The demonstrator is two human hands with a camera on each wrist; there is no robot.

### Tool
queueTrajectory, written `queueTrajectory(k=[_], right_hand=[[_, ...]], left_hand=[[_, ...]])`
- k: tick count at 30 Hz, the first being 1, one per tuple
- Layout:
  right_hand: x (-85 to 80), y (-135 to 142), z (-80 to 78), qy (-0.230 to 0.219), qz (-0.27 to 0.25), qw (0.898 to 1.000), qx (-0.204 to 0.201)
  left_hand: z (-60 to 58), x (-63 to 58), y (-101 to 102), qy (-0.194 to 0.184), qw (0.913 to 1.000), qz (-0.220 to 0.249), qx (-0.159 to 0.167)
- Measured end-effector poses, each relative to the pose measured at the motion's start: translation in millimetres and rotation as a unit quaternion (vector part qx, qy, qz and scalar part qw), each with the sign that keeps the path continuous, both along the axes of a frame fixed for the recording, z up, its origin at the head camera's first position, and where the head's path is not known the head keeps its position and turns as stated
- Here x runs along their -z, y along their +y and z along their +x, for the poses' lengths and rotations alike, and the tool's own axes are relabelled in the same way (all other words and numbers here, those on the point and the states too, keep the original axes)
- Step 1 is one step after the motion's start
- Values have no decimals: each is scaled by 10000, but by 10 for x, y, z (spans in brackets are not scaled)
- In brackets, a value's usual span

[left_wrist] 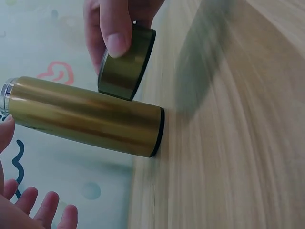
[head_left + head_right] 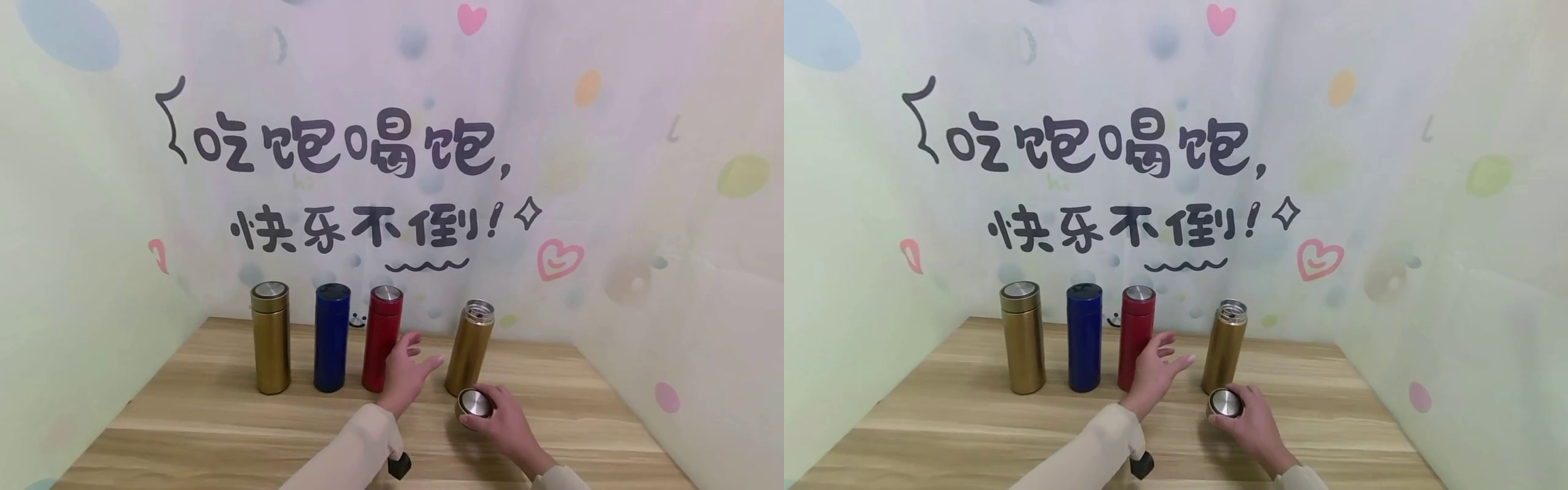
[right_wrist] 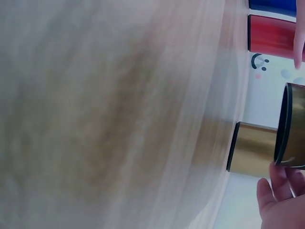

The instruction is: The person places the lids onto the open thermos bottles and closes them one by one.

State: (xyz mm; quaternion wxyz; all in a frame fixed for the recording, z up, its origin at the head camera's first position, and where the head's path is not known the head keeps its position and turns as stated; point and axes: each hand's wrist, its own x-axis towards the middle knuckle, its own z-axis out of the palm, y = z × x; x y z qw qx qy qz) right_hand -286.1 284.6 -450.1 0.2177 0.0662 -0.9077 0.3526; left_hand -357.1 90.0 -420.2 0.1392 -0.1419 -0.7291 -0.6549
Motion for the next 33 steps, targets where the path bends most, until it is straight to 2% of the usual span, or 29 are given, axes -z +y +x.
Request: queueTrajectory(k=[8,17,22,28,33], right_hand=[[-48,49,43,286,-507,9983,1],[-123,112,104,744,-1043,9918,2],[-159,148,126,823,-1452,9859,103],[-182,188,121,911,-1898,9766,430],[-194,184,132,890,-2037,9737,491]], left_hand=[[-119,-32,89,-187,9992,-187,315],[-202,-22,236,-486,9949,-141,874],[-210,-55,357,-409,9941,-268,972],[-221,-90,497,-403,9921,-482,1085],[-243,-103,551,-461,9902,-634,1156]])
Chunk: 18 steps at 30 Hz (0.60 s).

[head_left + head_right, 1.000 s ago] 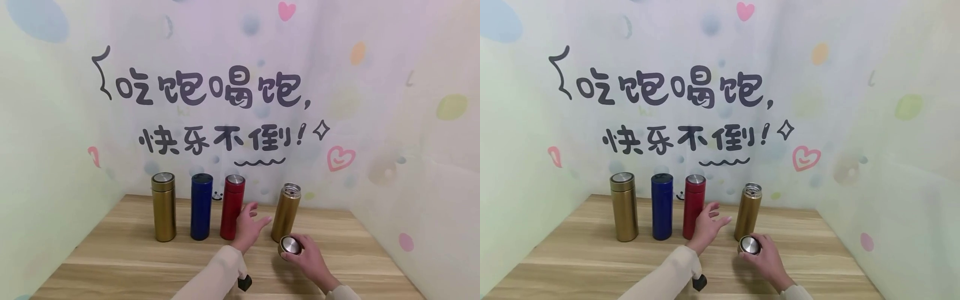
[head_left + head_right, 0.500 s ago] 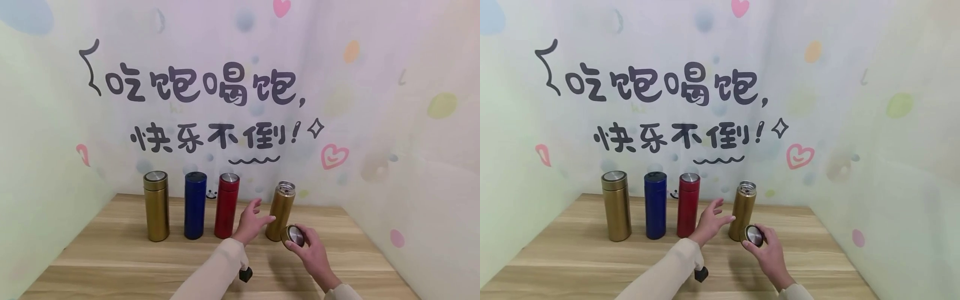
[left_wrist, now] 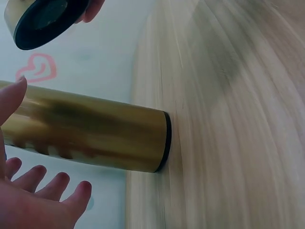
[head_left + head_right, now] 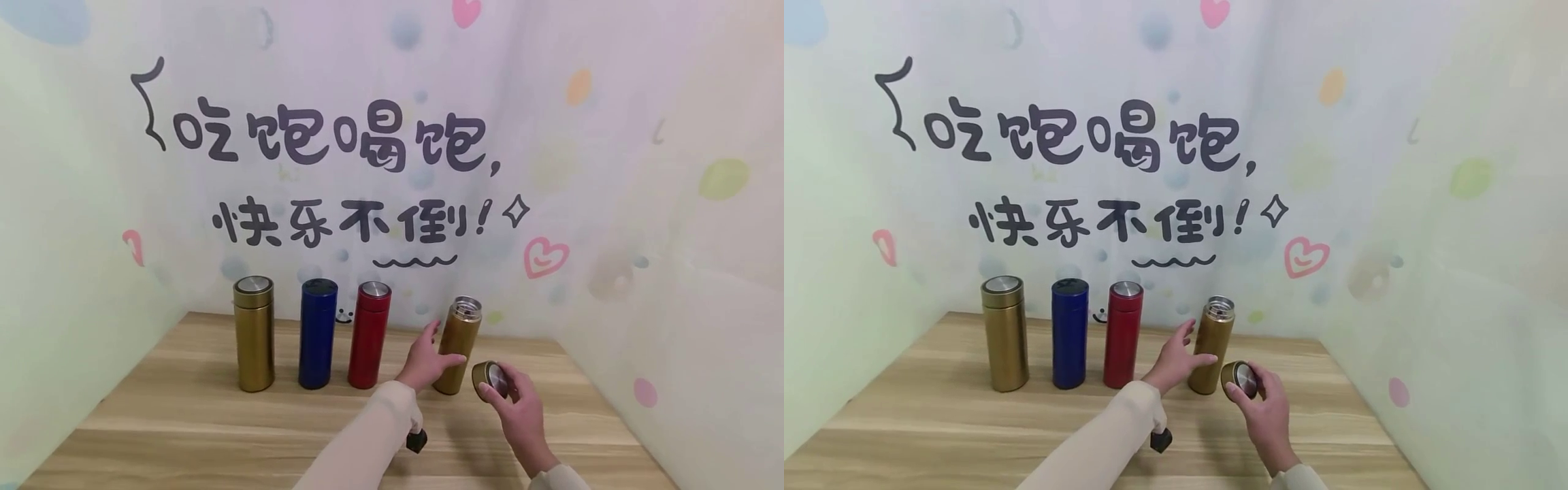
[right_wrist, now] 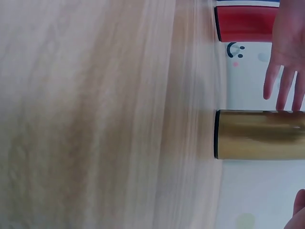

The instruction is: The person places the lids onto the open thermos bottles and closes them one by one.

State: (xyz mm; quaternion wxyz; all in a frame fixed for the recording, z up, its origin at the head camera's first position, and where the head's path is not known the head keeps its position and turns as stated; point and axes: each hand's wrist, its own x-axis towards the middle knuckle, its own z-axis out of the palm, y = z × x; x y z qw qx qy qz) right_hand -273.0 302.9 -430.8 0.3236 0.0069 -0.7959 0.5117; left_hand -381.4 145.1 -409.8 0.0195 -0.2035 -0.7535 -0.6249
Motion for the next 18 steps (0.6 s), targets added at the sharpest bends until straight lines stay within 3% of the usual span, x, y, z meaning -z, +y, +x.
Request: queueTrajectory(k=[9,18], right_hand=[[81,-7,3,-368,115,9991,148],[71,-32,-8,-260,-8,9996,52]], left_hand=[[67,-68,-21,-197,9986,-37,494],[86,-51,-12,323,9987,-373,-137]])
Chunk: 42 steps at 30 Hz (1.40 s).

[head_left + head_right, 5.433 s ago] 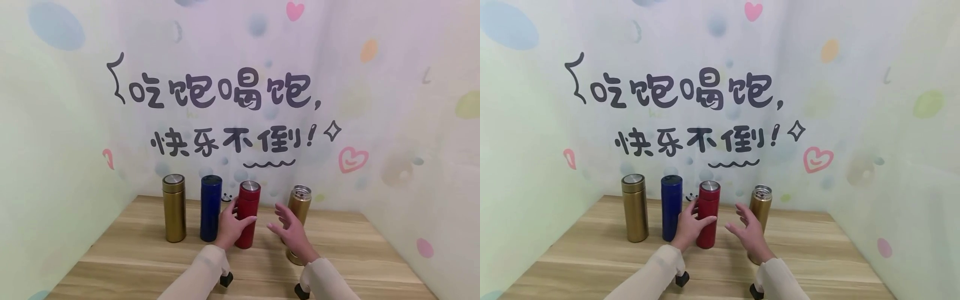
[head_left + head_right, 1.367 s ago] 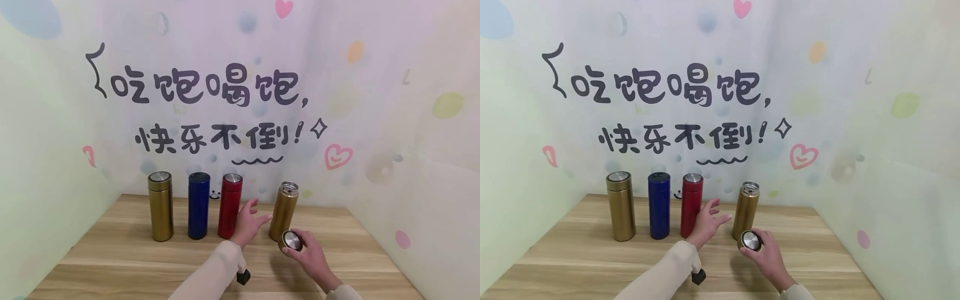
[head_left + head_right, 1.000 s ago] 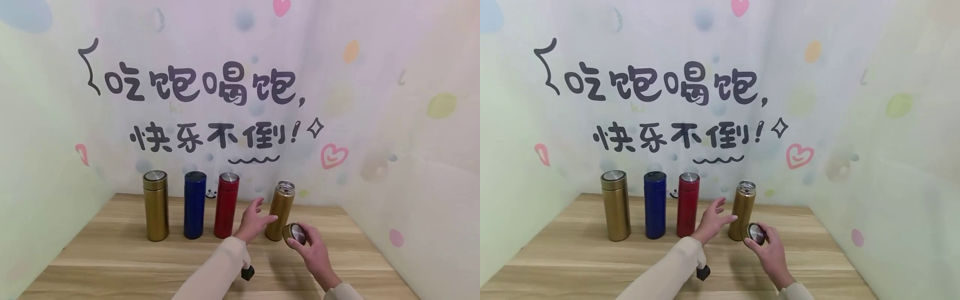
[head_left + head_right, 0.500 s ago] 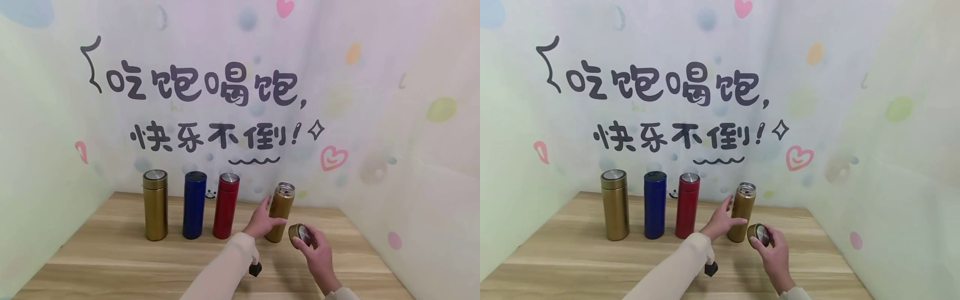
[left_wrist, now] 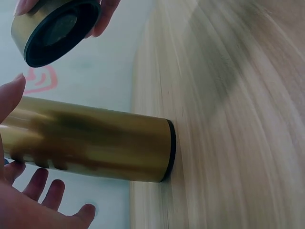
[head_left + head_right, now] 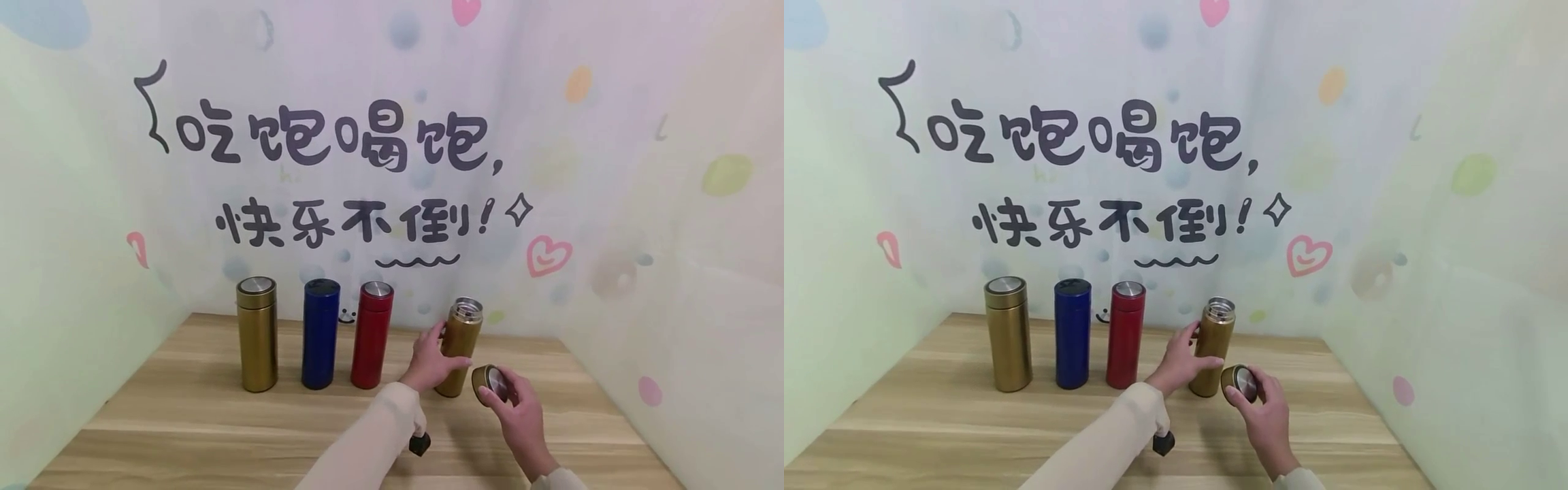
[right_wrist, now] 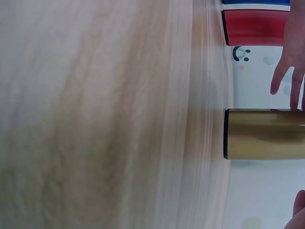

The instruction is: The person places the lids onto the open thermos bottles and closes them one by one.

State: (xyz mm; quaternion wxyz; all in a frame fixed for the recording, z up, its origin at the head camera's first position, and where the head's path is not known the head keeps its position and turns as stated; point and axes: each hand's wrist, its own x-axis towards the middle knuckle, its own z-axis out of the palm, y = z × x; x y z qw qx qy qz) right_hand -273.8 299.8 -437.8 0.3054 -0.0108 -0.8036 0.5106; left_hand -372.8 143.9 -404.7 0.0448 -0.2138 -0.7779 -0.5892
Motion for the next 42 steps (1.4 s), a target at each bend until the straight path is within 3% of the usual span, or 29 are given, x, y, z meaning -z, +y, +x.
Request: queueTrajectory(k=[9,18,25,29,36,42], right_hand=[[32,-14,1,-118,43,9999,62],[15,-34,-1,-119,59,9999,74],[31,-38,-1,-104,108,9998,98],[33,-42,7,-148,114,9998,91],[17,-54,4,-143,146,9998,78],[15,-39,-7,-138,135,9996,186]], left_hand=[[-4,59,38,-165,9974,697,85],[23,40,1,132,9991,225,-325],[44,66,6,-118,9973,725,-90],[65,90,34,-44,9965,816,-181],[83,118,38,467,9959,702,-342],[62,136,15,371,9954,831,-285]])
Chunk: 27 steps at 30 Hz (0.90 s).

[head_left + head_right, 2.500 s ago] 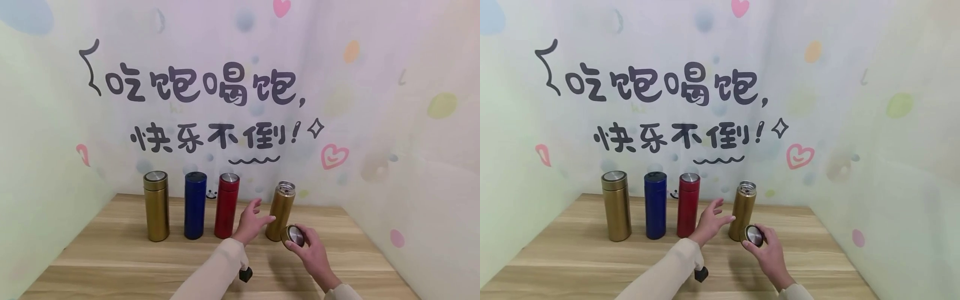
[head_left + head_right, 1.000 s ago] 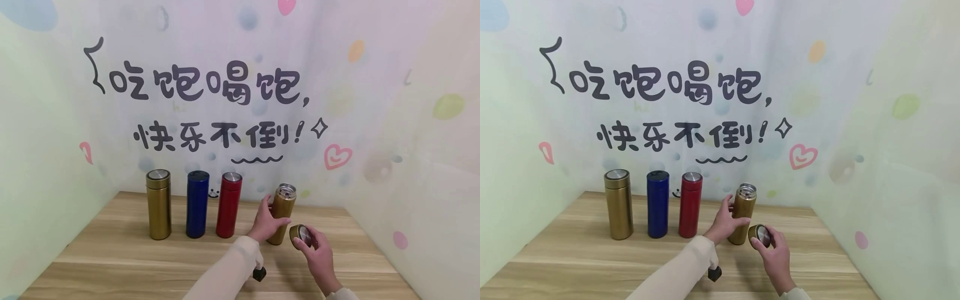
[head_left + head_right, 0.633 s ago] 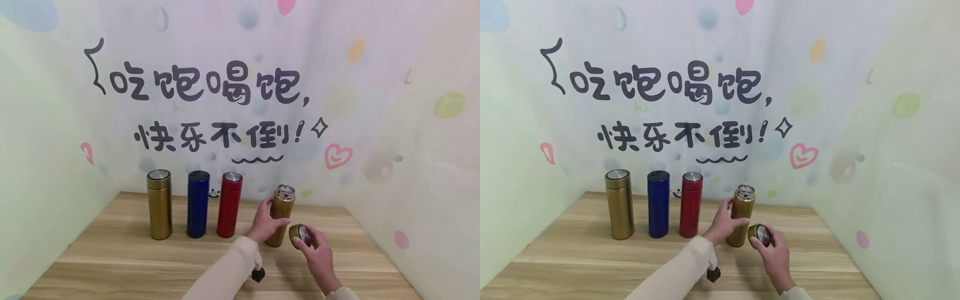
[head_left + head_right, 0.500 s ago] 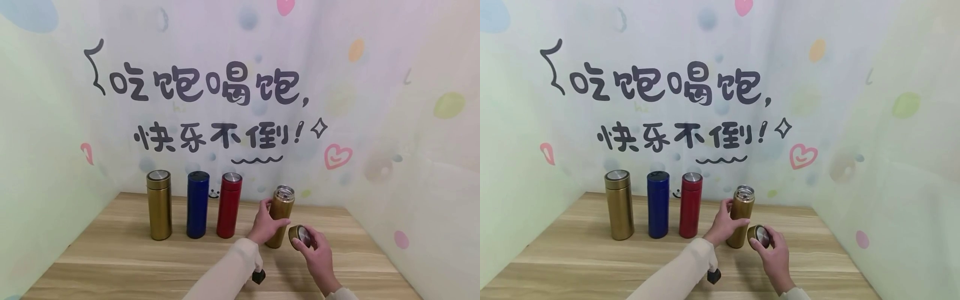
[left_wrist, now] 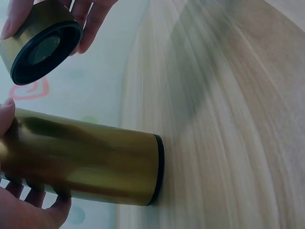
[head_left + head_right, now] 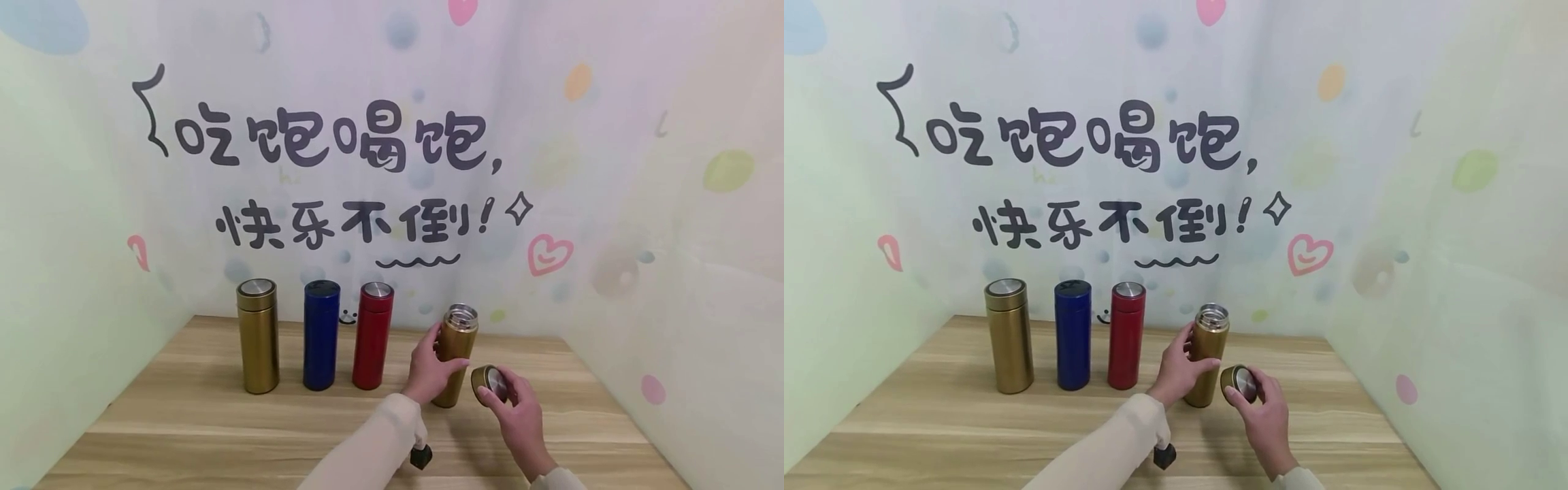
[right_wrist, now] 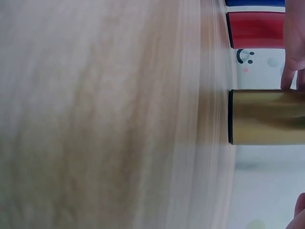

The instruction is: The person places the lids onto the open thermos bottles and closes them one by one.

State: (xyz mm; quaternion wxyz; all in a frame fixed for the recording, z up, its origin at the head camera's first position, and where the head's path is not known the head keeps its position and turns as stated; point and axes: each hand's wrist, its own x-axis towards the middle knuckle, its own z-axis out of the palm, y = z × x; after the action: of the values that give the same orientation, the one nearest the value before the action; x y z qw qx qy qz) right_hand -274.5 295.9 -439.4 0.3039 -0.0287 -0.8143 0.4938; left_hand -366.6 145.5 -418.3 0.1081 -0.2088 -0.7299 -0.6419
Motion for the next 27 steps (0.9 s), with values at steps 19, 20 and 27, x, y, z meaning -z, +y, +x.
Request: queueTrajectory(k=[19,20,27], right_hand=[[11,-56,-54,-78,36,10000,-21],[7,-60,-59,-56,28,10000,-12],[-81,-135,-141,88,-20,9999,-117]], left_hand=[[-23,4,-315,-167,9998,72,-104],[-31,6,-326,-179,9998,69,-105],[-87,36,-430,-142,9996,27,-232]])
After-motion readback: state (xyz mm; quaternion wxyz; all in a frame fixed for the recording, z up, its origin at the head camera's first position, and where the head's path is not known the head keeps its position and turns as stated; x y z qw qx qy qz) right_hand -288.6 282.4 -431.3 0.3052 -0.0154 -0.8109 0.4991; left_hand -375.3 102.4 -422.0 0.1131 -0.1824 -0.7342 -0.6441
